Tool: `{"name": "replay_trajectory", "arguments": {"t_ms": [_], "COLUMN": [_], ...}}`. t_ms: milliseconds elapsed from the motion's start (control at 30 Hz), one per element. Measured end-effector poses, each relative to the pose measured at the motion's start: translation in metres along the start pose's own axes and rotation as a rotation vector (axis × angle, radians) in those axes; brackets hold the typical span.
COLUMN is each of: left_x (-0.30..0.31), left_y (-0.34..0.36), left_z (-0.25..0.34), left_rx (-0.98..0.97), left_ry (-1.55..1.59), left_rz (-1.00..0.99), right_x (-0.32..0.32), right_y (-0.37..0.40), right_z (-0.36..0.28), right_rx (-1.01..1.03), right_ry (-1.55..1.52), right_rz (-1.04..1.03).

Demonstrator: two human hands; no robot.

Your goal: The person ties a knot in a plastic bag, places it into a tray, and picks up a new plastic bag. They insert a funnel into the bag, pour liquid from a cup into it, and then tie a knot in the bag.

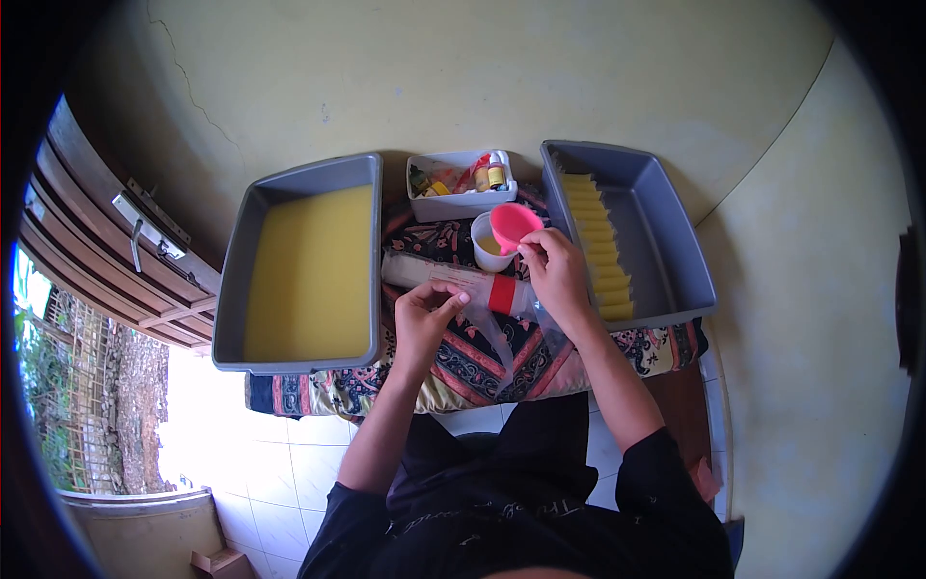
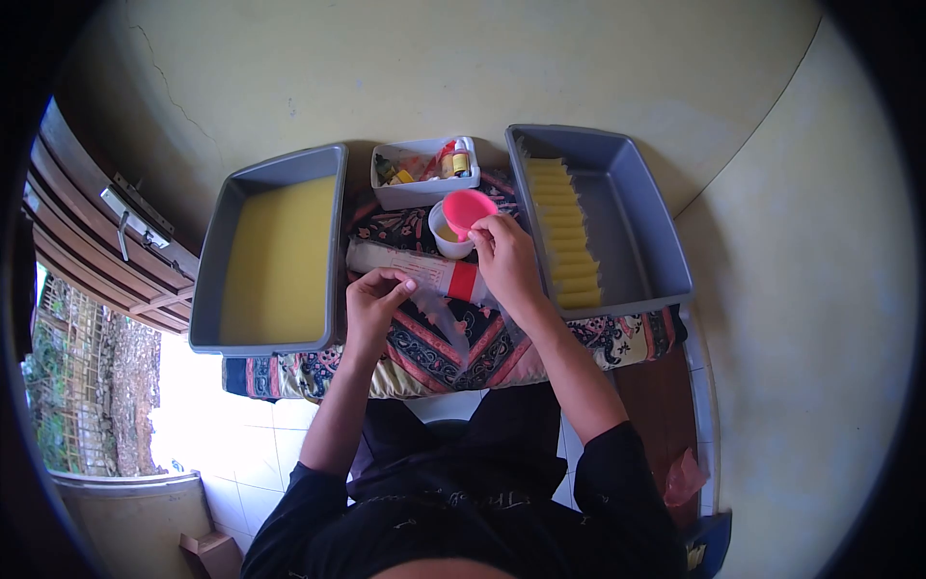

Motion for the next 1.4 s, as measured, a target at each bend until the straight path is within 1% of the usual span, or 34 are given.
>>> {"name": "replay_trajectory", "arguments": {"t_ms": [67, 167, 233, 300, 333, 400, 467, 533, 667, 900, 1100, 1167, 1300, 1400], "left_x": [-0.003, -0.005, -0.006, -0.006, -0.005, -0.005, -0.003, -0.005, -0.008, -0.010, -0.010, -0.011, -0.014, -0.017], "left_y": [-0.002, -0.004, -0.005, -0.009, -0.011, -0.015, -0.019, -0.019, -0.019, -0.018, -0.016, -0.016, -0.015, -0.014], "left_z": [-0.011, -0.014, -0.009, -0.006, -0.003, -0.001, 0.007, 0.016, 0.027, 0.025, 0.027, 0.026, 0.026, 0.024], "left_rx": [0.073, 0.092, 0.077, 0.061, 0.043, 0.028, -0.031, -0.021, -0.021, -0.062, -0.061, -0.067, -0.053, -0.055], "left_ry": [0.009, 0.016, -0.011, -0.036, -0.065, -0.096, -0.105, -0.139, -0.223, -0.219, -0.200, -0.192, -0.169, -0.132], "left_rz": [-0.023, -0.037, -0.025, -0.009, -0.001, 0.008, 0.028, 0.040, 0.064, 0.047, 0.034, 0.020, 0.010, -0.010], "right_x": [0.002, 0.008, 0.012, 0.018, 0.018, 0.022, 0.029, 0.034, 0.047, 0.039, 0.036, 0.036, 0.032, 0.031], "right_y": [0.003, 0.005, 0.006, 0.008, 0.008, 0.011, 0.012, 0.013, 0.013, 0.018, 0.020, 0.019, 0.021, 0.020], "right_z": [0.002, -0.005, -0.007, -0.004, -0.006, 0.001, -0.008, -0.019, -0.045, -0.038, -0.034, -0.037, -0.041, -0.051], "right_rx": [0.009, 0.018, 0.021, -0.009, -0.008, -0.101, -0.122, -0.153, -0.121, -0.111, -0.120, -0.078, -0.075, -0.026], "right_ry": [-0.017, -0.047, -0.057, -0.158, -0.160, -0.485, -0.534, -0.668, -0.705, -0.724, -0.701, -0.686, -0.678, -0.605], "right_rz": [0.027, 0.069, 0.089, 0.146, 0.146, 0.209, 0.197, 0.163, 0.121, 0.090, 0.107, 0.100, 0.078, 0.041]}}
Point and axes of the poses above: each hand's wrist, its own y-axis away from the middle knuckle, its own x-axis out of the back of the hand, z = x × y, the point moved 10 cm from there along -y, towards the middle knuckle, and after that the axes turned 5 degrees about x, right-handed, at the moved point
